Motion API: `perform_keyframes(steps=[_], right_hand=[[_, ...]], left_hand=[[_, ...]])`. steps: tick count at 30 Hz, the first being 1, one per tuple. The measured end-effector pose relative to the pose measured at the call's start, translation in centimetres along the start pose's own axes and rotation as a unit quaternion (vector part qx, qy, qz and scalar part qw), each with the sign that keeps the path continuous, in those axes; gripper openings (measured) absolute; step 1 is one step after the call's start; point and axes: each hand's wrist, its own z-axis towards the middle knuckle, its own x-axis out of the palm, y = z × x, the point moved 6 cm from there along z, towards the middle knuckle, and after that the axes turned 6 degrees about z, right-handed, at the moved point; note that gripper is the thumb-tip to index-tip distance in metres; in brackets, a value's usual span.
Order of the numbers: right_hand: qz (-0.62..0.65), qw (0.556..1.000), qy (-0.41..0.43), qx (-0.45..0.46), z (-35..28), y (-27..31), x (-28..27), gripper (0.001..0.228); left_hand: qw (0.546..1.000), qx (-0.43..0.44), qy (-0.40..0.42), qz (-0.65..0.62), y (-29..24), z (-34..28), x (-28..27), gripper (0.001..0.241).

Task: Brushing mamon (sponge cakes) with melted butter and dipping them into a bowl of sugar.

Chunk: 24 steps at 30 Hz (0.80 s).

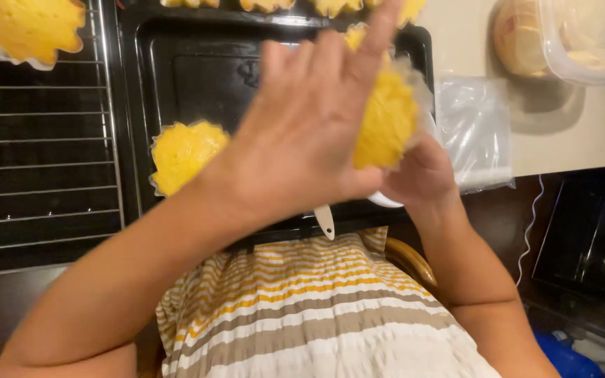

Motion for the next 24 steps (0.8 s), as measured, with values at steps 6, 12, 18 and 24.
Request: perform_keyframes(steps=[6,12,18,24], right_hand=[[0.043,0.992,-0.094,-0.073,-3.0,0.0,-1.3,0.076],[-0.090,0.979,-0.136,-0.124,-6.6,5.4,-3.5,0.085],[-0.378,0.916,-0.102,-0.093,-6.1,10.1,-0.1,0.074],[-0.776,0.630,-0.014,-0.037,-3.2,6.0,1.8,0.059]], left_hand=[[0.996,0.036,-0.040,-0.073,-3.3,-0.5,0.9,0.139],[0.982,0.100,-0.087,-0.135,-3.6,-2.1,-1.9,0.140],[0.988,0.039,0.000,-0.151,-1.4,-4.7,-5.4,0.133],[0.982,-0.027,0.019,-0.189,-0.5,-6.8,-4.1,0.123]])
